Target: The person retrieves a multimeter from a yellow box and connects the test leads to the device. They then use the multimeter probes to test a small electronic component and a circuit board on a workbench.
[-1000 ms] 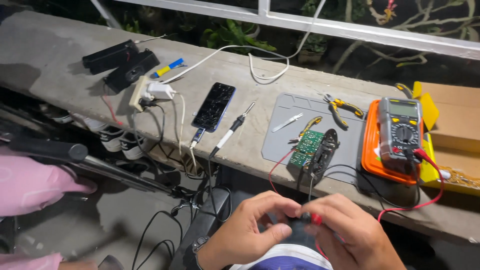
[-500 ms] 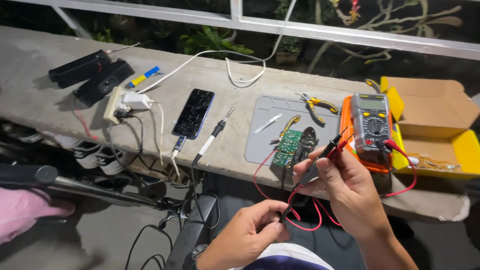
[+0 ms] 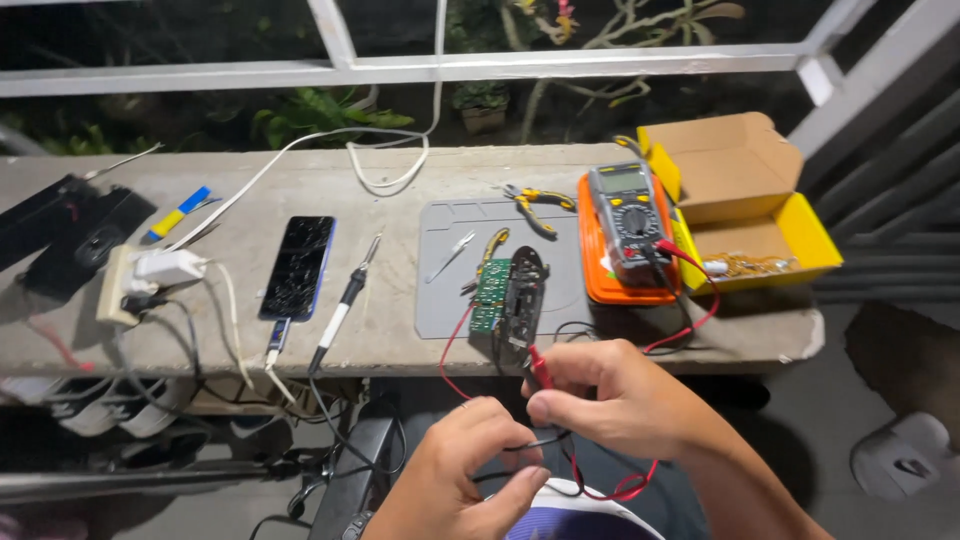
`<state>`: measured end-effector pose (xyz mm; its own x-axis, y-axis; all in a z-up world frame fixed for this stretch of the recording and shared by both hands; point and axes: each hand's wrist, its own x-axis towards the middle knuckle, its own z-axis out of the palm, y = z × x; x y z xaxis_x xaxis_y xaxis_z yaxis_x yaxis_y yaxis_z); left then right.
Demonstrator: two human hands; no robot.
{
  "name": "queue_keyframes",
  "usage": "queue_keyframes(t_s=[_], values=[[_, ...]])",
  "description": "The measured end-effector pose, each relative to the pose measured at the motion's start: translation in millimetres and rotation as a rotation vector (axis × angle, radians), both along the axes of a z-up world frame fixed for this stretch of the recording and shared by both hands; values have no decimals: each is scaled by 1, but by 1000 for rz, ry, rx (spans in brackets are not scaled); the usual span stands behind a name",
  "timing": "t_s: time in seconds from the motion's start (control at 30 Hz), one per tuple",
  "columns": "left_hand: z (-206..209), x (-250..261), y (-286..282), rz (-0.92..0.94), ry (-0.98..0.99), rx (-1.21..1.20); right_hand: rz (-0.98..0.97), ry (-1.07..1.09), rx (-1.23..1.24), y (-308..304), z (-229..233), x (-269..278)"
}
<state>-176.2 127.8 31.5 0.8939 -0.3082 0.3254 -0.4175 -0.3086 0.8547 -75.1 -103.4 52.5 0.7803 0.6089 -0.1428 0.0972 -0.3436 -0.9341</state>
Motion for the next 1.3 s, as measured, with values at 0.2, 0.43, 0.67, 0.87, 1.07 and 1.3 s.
queue_keyframes(t_s=[0.2, 0.43, 0.67, 0.87, 1.07, 1.3], values=[[3, 3, -15, 37, -40, -177, 83, 71, -106, -13, 12, -2], [-51, 13, -27, 116, 700, -723, 55, 174, -32, -18, 3, -7], [-48, 6, -52, 166, 969, -1090, -1, 39, -364, -2, 35, -24], [-70, 3, -48, 82, 885, -1066, 20, 8, -324, -17, 16, -35], [-82, -1, -36, 349, 836, -1141, -368, -56, 218, -71, -29, -55], [-98, -8, -30, 501, 996, -1230, -97, -444, 7, -96, -50, -95]])
